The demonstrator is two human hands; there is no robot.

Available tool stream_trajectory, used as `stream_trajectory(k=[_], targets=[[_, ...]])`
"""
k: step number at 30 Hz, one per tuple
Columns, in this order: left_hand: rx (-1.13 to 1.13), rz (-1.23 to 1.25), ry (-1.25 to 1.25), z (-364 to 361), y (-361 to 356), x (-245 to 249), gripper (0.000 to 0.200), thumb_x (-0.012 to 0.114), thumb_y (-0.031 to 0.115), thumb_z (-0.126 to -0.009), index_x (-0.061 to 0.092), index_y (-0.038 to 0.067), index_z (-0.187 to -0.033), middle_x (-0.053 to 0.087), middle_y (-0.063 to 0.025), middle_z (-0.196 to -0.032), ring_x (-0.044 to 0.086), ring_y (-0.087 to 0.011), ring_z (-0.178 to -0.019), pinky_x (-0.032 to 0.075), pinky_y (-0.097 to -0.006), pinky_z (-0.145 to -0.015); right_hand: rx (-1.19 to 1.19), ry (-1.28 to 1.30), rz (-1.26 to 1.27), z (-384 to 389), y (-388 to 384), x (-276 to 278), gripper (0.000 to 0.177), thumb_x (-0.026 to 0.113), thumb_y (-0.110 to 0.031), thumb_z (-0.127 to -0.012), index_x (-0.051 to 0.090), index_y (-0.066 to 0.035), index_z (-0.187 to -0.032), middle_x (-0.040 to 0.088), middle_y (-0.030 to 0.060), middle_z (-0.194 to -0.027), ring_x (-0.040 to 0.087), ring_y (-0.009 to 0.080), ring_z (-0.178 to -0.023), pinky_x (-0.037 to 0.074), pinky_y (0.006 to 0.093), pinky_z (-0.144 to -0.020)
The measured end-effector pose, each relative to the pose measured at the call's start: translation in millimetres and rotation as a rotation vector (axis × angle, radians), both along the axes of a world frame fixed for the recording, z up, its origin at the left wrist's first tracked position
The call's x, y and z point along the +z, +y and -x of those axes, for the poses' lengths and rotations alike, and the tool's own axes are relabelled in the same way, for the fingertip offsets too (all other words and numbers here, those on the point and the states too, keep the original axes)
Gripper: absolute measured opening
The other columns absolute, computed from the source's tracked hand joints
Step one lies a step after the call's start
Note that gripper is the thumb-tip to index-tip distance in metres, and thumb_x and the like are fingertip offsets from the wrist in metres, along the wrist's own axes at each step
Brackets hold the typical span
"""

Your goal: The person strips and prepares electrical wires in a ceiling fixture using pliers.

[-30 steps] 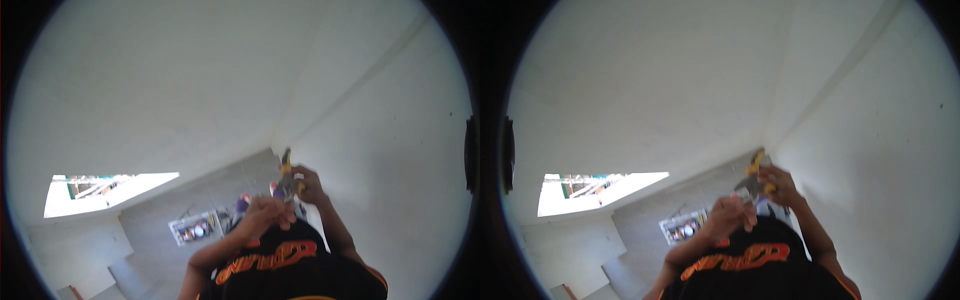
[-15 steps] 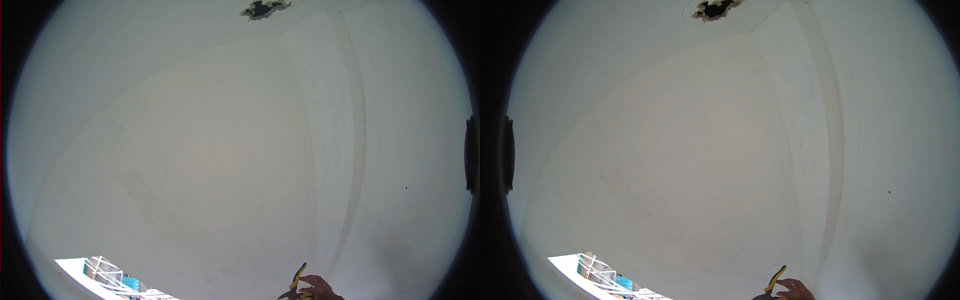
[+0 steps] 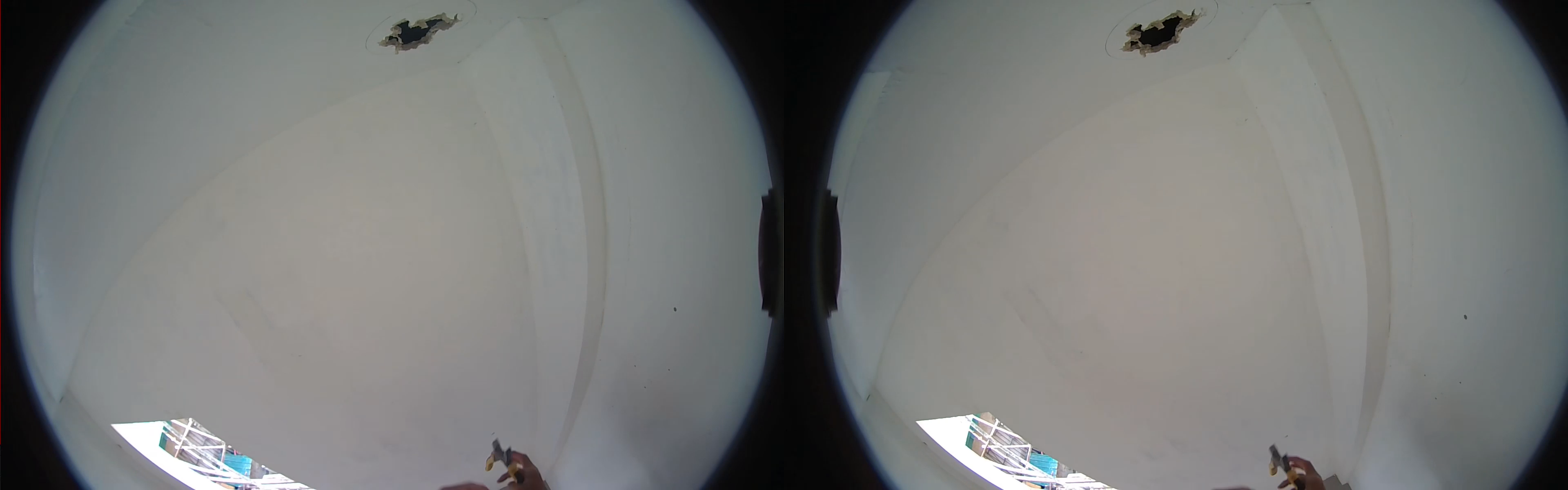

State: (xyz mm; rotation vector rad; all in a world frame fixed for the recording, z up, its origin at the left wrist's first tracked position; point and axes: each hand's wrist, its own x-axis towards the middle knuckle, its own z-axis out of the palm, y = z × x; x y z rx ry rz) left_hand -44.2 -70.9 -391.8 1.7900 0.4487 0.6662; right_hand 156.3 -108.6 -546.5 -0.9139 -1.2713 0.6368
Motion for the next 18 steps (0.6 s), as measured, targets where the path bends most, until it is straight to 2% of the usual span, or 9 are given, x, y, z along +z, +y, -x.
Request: stream_trajectory(k=[1, 3, 4, 5, 9, 12, 13, 15, 18], targets=[[0.115, -0.149, 0.123, -2, 17, 13, 0.022, 0.074, 0.006, -0.085, 0.067, 0.001, -0.105, 0.068, -0.0091, -0.1, 0.066, -0.0203, -0.096, 0.055, -0.0345, -0.089, 0.043, 0.321, 0.345, 1, -5, 52, 0.045, 0.056, -0.007, -0.087, 0.058, -0.011, -0.132, 0.063, 0.0194, -0.115, 0.064, 0.0301, -0.091, 0.053, 0.0405, -0.07], [0.308, -0.249, 0.102, -13, 39, 42, 0.014, 0.075, 0.008, -0.085, 0.071, 0.002, -0.097, 0.071, -0.012, -0.1, 0.067, -0.0195, -0.093, 0.055, -0.0347, -0.084, 0.162, 0.204, 0.408, -23, 21, 64, 0.059, 0.067, 0.002, -0.073, 0.053, -0.001, -0.13, 0.062, 0.0111, -0.118, 0.065, 0.0226, -0.108, 0.05, 0.0338, -0.093], [0.283, -0.284, 0.202, -9, 61, 32, 0.032, 0.072, 0.022, -0.09, 0.065, 0.0, -0.112, 0.069, -0.0113, -0.109, 0.066, -0.0217, -0.1, 0.054, -0.038, -0.086, 0.167, -0.076, 0.364, -36, 34, 75, 0.062, 0.063, 0.005, -0.075, 0.047, 0.0, -0.135, 0.061, 0.0108, -0.12, 0.064, 0.0197, -0.113, 0.048, 0.0314, -0.094], [0.318, -0.333, 0.205, -15, 75, 44, 0.04, 0.079, 0.018, -0.083, 0.063, 0.003, -0.116, 0.067, -0.0094, -0.113, 0.065, -0.0214, -0.106, 0.052, -0.0373, -0.092, 0.171, -0.035, 0.324, -40, 43, 109, 0.057, 0.06, 0.007, -0.078, 0.05, 0.001, -0.133, 0.059, 0.0131, -0.129, 0.062, 0.0209, -0.118, 0.047, 0.032, -0.098], [0.405, -0.712, 0.115, -51, 125, 123, 0.053, 0.074, 0.01, -0.085, 0.051, 0.004, -0.132, 0.054, -0.0141, -0.135, 0.052, -0.0269, -0.126, 0.045, -0.0395, -0.102, 0.449, 0.354, -0.002, -40, 101, 203, 0.062, 0.049, 0.015, -0.075, 0.048, 0.006, -0.137, 0.036, 0.014, -0.154, 0.047, 0.0251, -0.135, 0.037, 0.0377, -0.114], [0.338, -0.574, 0.14, -60, 133, 187, 0.06, 0.052, 0.034, -0.102, 0.029, 0.001, -0.146, 0.047, -0.0203, -0.14, 0.049, -0.0338, -0.129, 0.043, -0.0426, -0.102, 0.706, 0.562, -0.24, -24, 131, 294, 0.072, 0.045, 0.016, -0.064, 0.051, 0.007, -0.135, 0.039, 0.0116, -0.15, 0.046, 0.0255, -0.135, 0.036, 0.0387, -0.115], [0.321, -0.603, 0.07, -64, 126, 211, 0.062, 0.045, 0.039, -0.104, 0.025, 0.0, -0.148, 0.053, -0.0195, -0.132, 0.055, -0.0302, -0.121, 0.047, -0.0405, -0.097, 0.775, 0.606, -0.213, -22, 133, 324, 0.071, 0.045, 0.014, -0.063, 0.052, 0.007, -0.133, 0.041, 0.0113, -0.147, 0.047, 0.0247, -0.132, 0.035, 0.0382, -0.114], [0.482, -0.456, 0.149, -66, 111, 256, 0.055, 0.04, 0.036, -0.105, 0.031, -0.001, -0.145, 0.064, -0.0095, -0.093, 0.062, -0.0177, -0.073, 0.052, -0.0314, -0.066, 0.785, 0.549, -0.282, -21, 145, 374, 0.067, 0.046, 0.009, -0.063, 0.055, 0.007, -0.13, 0.045, 0.0099, -0.143, 0.046, 0.0231, -0.13, 0.033, 0.0378, -0.112], [0.807, -1.056, 0.121, -57, 103, 319, 0.032, 0.045, 0.016, -0.104, 0.05, -0.001, -0.13, 0.057, -0.0098, -0.072, 0.053, -0.0145, -0.063, 0.046, -0.0272, -0.061, 0.938, 0.575, -0.333, -19, 170, 430, 0.059, 0.05, 0.003, -0.067, 0.057, 0.002, -0.125, 0.051, 0.0069, -0.138, 0.038, 0.0219, -0.131, 0.029, 0.0399, -0.109]])
